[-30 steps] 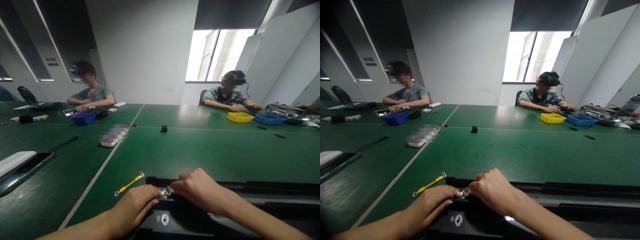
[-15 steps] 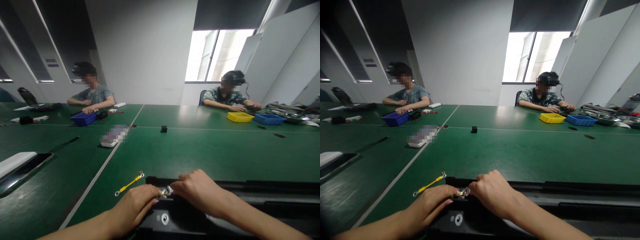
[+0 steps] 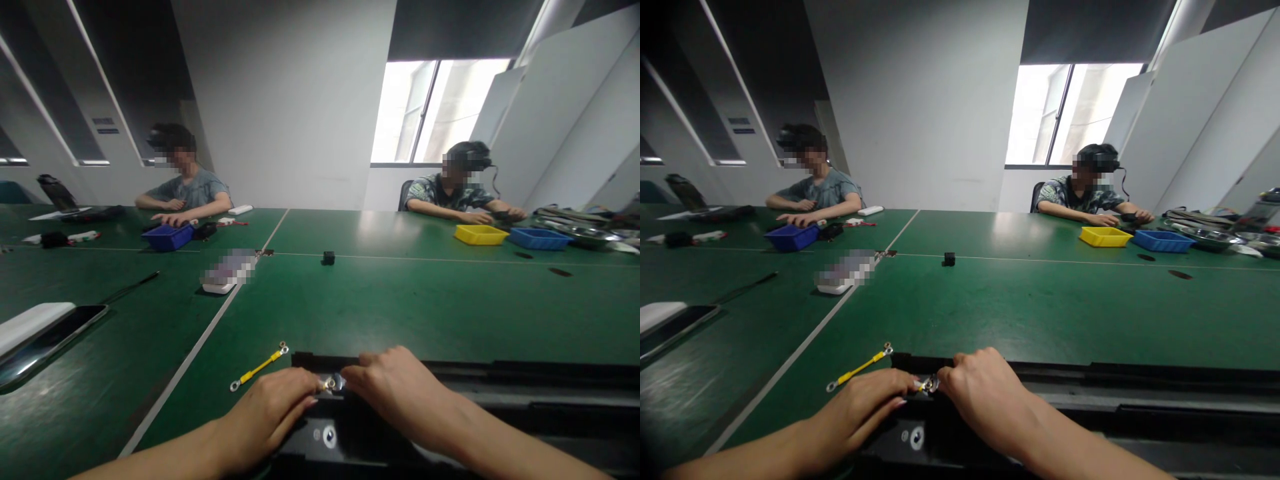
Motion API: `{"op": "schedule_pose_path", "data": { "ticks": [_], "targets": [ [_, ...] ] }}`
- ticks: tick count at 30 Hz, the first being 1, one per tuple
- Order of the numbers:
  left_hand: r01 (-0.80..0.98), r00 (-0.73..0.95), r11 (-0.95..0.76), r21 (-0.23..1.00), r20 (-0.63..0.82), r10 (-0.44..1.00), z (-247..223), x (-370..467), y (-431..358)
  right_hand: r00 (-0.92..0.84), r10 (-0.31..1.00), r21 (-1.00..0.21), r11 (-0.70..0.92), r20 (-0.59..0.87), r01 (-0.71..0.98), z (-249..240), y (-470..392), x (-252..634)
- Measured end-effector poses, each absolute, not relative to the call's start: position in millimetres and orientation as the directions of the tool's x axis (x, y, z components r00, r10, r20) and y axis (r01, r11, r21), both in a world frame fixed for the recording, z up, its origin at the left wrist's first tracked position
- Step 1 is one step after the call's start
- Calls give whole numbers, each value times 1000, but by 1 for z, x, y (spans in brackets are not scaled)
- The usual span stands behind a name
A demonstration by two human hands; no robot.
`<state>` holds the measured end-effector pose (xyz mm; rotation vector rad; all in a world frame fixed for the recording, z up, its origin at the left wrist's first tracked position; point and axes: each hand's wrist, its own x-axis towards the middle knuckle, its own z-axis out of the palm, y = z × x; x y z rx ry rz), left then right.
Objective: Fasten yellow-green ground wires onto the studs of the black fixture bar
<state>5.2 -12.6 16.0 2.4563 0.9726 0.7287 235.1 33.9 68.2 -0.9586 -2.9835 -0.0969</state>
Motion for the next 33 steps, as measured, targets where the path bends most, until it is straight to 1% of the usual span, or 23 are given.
{"op": "schedule_pose_path", "data": {
  "ticks": [7, 19, 25, 29, 33],
  "targets": [
    [507, 621, -684, 524, 329, 712, 15, 5, -12, -798, 598, 89, 793, 79, 603, 56, 33, 236],
    [505, 618, -684, 527, 333, 712, 16, 6, -12, -784, 620, 64, 782, 20, 620, 65, 24, 232],
    [520, 612, -671, 528, 317, 724, 15, 6, -12, -755, 655, 45, 754, 18, 655, 67, 21, 228],
    [522, 611, -671, 526, 318, 725, 15, 6, -11, -732, 681, 34, 733, -26, 680, 70, 20, 226],
    [518, 613, -679, 520, 327, 719, 15, 6, -12, -741, 672, 38, 740, 7, 671, 68, 22, 228]
  ]
}}
